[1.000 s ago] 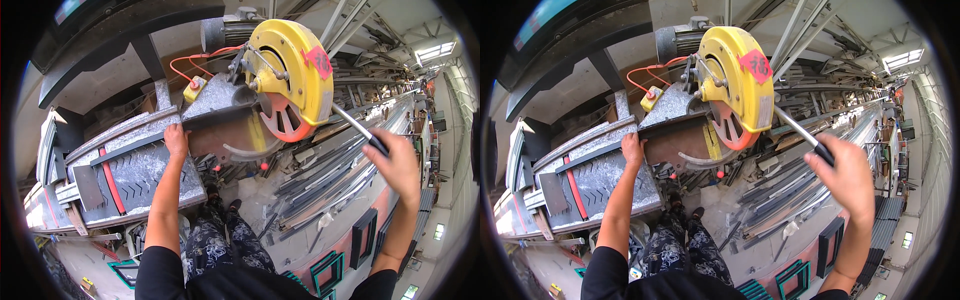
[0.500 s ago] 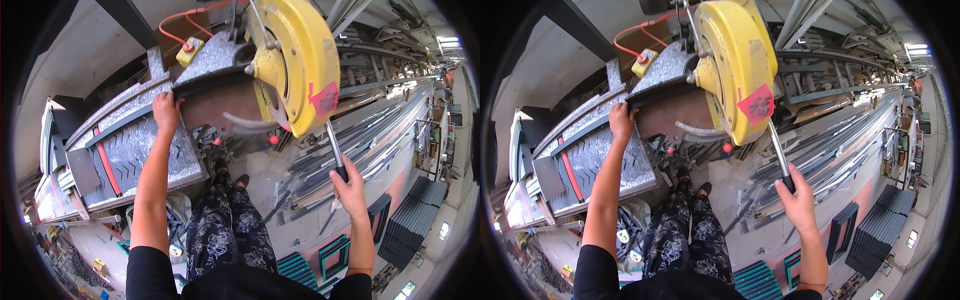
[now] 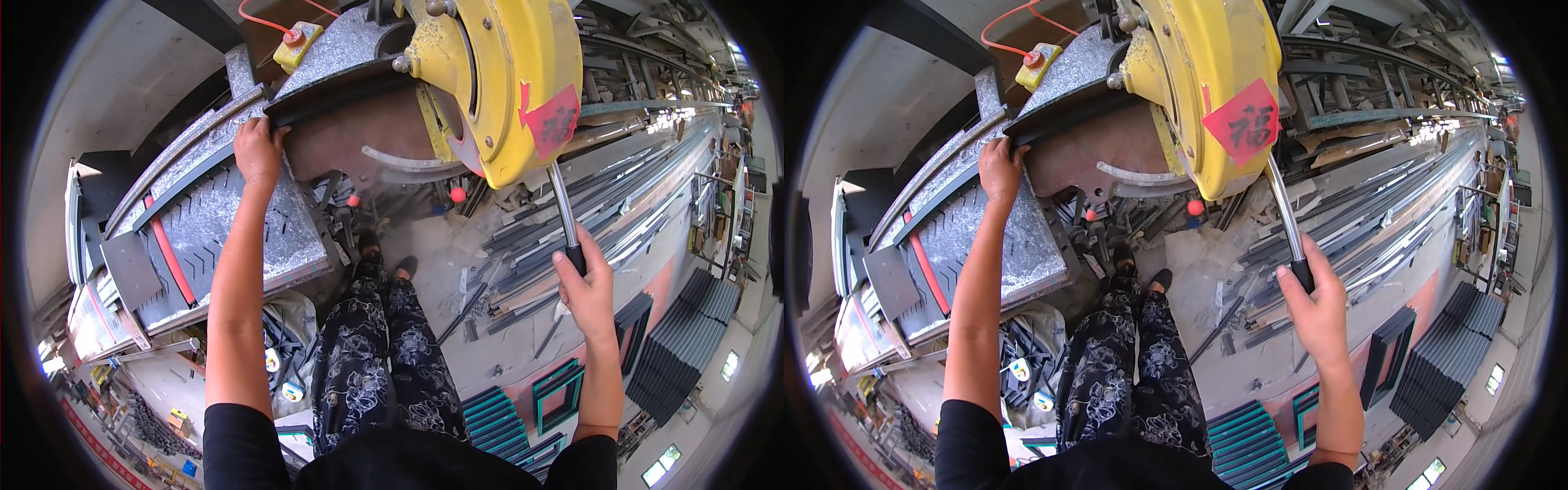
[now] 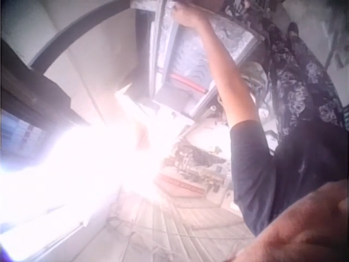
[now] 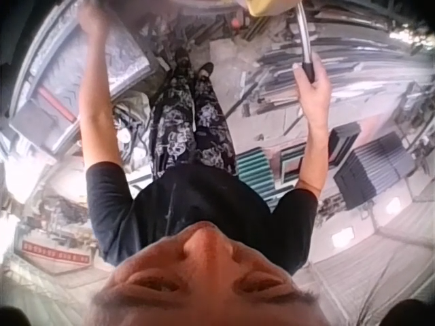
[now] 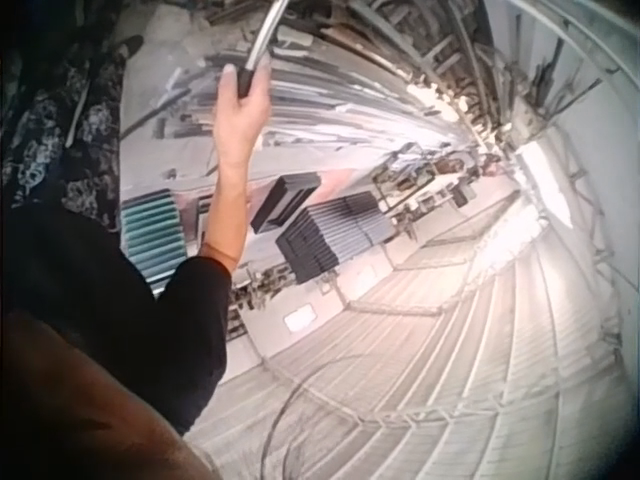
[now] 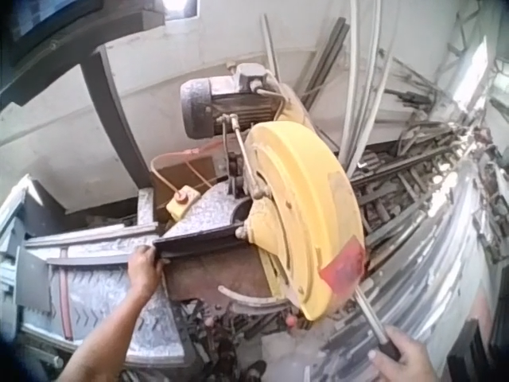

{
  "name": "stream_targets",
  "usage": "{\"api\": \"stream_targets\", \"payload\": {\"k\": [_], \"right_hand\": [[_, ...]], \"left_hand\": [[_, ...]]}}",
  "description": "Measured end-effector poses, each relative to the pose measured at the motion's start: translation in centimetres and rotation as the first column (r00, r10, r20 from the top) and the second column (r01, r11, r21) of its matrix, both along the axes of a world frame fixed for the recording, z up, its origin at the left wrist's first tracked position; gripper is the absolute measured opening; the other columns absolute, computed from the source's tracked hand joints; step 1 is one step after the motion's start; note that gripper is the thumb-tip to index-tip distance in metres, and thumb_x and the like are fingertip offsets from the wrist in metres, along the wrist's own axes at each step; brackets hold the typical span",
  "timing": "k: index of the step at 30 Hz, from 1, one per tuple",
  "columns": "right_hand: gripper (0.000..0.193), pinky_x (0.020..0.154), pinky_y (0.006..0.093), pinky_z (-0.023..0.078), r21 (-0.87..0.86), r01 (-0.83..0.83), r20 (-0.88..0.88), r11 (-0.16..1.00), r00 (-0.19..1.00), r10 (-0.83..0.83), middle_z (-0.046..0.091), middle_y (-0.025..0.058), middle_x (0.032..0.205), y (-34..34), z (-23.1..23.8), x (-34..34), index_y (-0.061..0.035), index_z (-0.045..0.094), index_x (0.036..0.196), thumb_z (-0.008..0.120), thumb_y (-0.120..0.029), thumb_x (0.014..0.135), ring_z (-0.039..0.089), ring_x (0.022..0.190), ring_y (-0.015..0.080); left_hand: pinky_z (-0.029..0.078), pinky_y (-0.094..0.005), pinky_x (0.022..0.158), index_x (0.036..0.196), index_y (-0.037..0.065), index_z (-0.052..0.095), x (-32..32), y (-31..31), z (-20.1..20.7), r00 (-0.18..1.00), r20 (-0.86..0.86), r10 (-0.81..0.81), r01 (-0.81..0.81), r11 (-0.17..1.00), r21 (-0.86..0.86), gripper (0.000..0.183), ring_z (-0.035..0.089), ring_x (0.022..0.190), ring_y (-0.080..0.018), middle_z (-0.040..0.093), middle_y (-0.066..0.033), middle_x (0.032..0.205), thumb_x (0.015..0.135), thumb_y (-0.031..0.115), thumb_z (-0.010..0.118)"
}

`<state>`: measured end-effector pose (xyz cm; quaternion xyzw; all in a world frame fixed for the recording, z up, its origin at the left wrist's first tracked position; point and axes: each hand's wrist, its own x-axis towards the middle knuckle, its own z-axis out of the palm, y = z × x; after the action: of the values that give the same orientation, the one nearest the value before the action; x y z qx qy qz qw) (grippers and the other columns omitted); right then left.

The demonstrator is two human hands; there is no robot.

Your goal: The person measures a green metal frame using a tape measure, uses a touch screen to operate a saw, cuts a length of metal trim, and applies adhesive tape to the frame before stacking it.

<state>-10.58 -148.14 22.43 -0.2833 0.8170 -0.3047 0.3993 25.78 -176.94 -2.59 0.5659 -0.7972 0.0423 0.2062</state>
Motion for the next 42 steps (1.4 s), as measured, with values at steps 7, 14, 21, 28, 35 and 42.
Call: {"api": "stream_targets", "payload": {"k": [7, 14, 21, 28, 35, 42], "right_hand": [[0.048, 0.049, 0.0178, 0.035, -0.055, -0.012, -0.051, 0.998, 0.999, 0.009, 0.052, -0.0053, 0.076, 0.6, -0.9, -0.4, 0.0033, 0.049, 0.135, 0.065, -0.008, 0.091, 0.043, 0.058, 0.0012], [0.047, 0.056, 0.0174, 0.039, -0.042, -0.008, -0.013, 0.999, 1.000, 0.008, 0.054, -0.0042, 0.082, 0.3, -0.7, -0.3, 0.0049, 0.049, 0.134, 0.065, -0.007, 0.091, 0.046, 0.065, 0.0021], [0.047, 0.067, 0.0178, 0.043, -0.060, -0.012, -0.025, 0.998, 1.000, 0.010, 0.057, -0.0024, 0.089, 0.4, -0.8, -0.2, 0.0057, 0.050, 0.133, 0.065, -0.007, 0.091, 0.049, 0.075, 0.0032], [0.046, 0.075, 0.0195, 0.045, -0.049, -0.039, -0.099, 0.998, 0.995, 0.034, 0.060, -0.0011, 0.094, 0.6, -1.5, -0.4, 0.0054, 0.051, 0.133, 0.064, -0.006, 0.090, 0.051, 0.081, 0.0048], [0.044, 0.077, 0.0195, 0.045, -0.071, -0.069, -0.079, 0.995, 0.995, 0.063, 0.060, -0.0008, 0.096, 0.3, -1.0, -0.4, 0.0051, 0.052, 0.132, 0.064, -0.005, 0.090, 0.051, 0.083, 0.0049], [0.045, 0.081, 0.0202, 0.045, -0.103, -0.025, -0.042, 0.994, 0.999, 0.021, 0.060, 0.0006, 0.101, 0.5, -1.1, -0.4, 0.0056, 0.052, 0.132, 0.064, -0.006, 0.091, 0.053, 0.087, 0.0061]], "left_hand": [[0.047, -0.0420, 0.077, 0.092, 0.001, 0.066, 0.1, -0.2, 0.5, 0.999, 0.026, -0.024, 0.022, 0.999, 0.044, 0.033, 0.058, 0.087, -0.0325, 0.063, -0.0123, 0.087, 0.077, 0.030, 0.074], [0.047, -0.0415, 0.078, 0.093, 0.001, 0.067, 0.4, -0.2, 0.3, 0.999, 0.030, -0.031, 0.031, 0.999, 0.011, 0.034, 0.059, 0.088, -0.0326, 0.063, -0.0131, 0.088, 0.079, 0.032, 0.074], [0.047, -0.0421, 0.079, 0.094, 0.001, 0.067, 0.1, -0.1, 0.2, 0.999, 0.033, -0.019, 0.018, 0.999, 0.030, 0.035, 0.058, 0.089, -0.0331, 0.063, -0.0139, 0.089, 0.079, 0.032, 0.073], [0.046, -0.0430, 0.080, 0.092, 0.001, 0.067, 0.0, 0.0, 0.2, 0.999, 0.028, -0.017, 0.015, 0.999, 0.049, 0.033, 0.058, 0.089, -0.0341, 0.062, -0.0145, 0.088, 0.080, 0.031, 0.073], [0.046, -0.0439, 0.078, 0.089, 0.000, 0.066, 0.2, -0.1, 0.1, 1.000, 0.016, -0.027, 0.026, 0.999, 0.043, 0.032, 0.057, 0.087, -0.0349, 0.062, -0.0153, 0.086, 0.080, 0.030, 0.073], [0.046, -0.0438, 0.078, 0.091, 0.000, 0.067, 0.2, -0.1, 0.1, 1.000, 0.021, -0.023, 0.023, 0.999, 0.039, 0.033, 0.058, 0.087, -0.0349, 0.062, -0.0153, 0.086, 0.080, 0.031, 0.073]]}}
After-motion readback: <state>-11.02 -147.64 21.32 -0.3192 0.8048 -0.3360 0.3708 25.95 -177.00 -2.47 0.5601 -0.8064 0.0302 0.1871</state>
